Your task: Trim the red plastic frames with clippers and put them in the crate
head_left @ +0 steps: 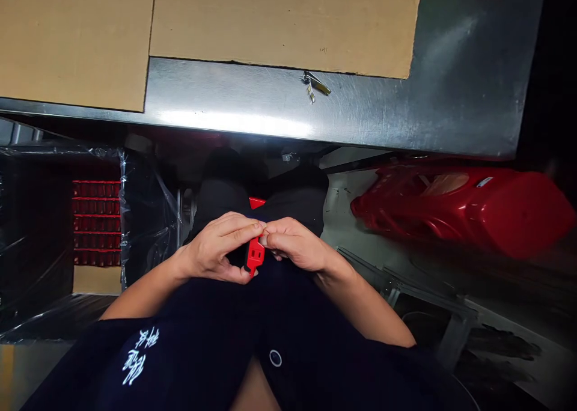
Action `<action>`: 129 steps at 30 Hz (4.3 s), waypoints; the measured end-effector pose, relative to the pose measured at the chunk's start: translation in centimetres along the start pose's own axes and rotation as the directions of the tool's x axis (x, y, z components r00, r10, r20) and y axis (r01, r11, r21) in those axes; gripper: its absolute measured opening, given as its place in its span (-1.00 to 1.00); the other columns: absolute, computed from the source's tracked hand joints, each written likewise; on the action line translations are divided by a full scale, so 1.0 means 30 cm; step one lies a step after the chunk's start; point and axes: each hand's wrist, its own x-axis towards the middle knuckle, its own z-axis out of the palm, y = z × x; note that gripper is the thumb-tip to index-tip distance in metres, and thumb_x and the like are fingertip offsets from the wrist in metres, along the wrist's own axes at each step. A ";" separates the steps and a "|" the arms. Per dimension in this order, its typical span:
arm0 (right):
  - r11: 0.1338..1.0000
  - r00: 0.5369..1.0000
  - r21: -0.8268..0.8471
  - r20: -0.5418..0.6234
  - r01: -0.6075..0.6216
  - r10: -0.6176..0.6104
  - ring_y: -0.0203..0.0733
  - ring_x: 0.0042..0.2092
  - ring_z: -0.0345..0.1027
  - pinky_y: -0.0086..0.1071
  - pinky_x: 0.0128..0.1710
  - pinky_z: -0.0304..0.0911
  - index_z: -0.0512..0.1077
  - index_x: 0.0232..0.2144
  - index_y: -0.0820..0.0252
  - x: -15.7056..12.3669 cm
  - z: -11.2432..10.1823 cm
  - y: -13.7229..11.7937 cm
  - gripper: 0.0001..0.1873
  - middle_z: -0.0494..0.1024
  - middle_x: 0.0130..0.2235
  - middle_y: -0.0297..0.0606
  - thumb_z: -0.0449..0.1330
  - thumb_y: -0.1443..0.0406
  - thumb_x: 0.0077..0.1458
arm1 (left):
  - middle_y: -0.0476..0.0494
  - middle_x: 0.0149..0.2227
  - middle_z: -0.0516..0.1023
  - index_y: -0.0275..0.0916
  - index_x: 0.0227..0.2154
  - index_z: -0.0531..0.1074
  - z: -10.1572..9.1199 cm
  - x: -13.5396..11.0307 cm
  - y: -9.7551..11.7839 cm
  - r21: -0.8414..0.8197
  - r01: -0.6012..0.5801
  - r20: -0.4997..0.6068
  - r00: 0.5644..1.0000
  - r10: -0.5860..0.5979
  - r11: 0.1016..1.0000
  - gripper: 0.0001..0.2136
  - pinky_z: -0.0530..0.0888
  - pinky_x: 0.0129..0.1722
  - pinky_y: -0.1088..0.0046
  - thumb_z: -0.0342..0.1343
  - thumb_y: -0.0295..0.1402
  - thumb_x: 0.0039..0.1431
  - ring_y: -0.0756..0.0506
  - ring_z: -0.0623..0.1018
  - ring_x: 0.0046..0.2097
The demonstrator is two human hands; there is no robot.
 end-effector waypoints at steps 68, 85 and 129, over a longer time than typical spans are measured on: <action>0.979 0.998 -0.194 0.033 0.063 -0.058 -0.38 -0.51 -0.10 -0.40 -0.50 -0.15 0.16 -0.64 0.16 -0.010 0.012 -0.022 -0.66 0.09 -0.59 -0.46 0.09 0.25 0.14 | -0.34 -0.04 0.63 -0.25 0.37 0.19 0.000 -0.011 0.003 -0.019 0.002 -0.014 1.000 -0.002 1.000 -0.15 0.69 -0.06 0.12 0.37 -0.23 0.01 -0.25 0.67 -0.03; 0.997 0.988 -0.062 0.152 0.036 -0.026 -0.37 -0.55 0.11 -0.45 -0.53 0.06 0.28 -0.61 0.17 -0.017 -0.018 -0.023 -0.79 0.29 -0.61 -0.44 0.06 0.28 0.03 | -0.40 -0.02 0.63 -0.28 0.37 0.17 -0.012 -0.005 0.000 -0.037 -0.011 0.012 1.000 0.011 0.999 -0.17 0.68 -0.05 0.10 0.35 -0.20 0.08 -0.27 0.66 0.01; 0.997 0.984 -0.065 0.175 0.045 -0.033 -0.38 -0.53 0.11 -0.48 -0.52 0.08 0.26 -0.57 0.18 -0.026 -0.023 -0.015 -0.72 0.30 -0.57 -0.44 0.10 0.25 0.17 | -0.39 -0.02 0.63 -0.29 0.38 0.16 -0.016 0.002 -0.003 -0.090 -0.006 0.062 0.998 0.011 0.996 -0.12 0.67 0.01 0.06 0.40 -0.26 0.02 -0.26 0.66 0.00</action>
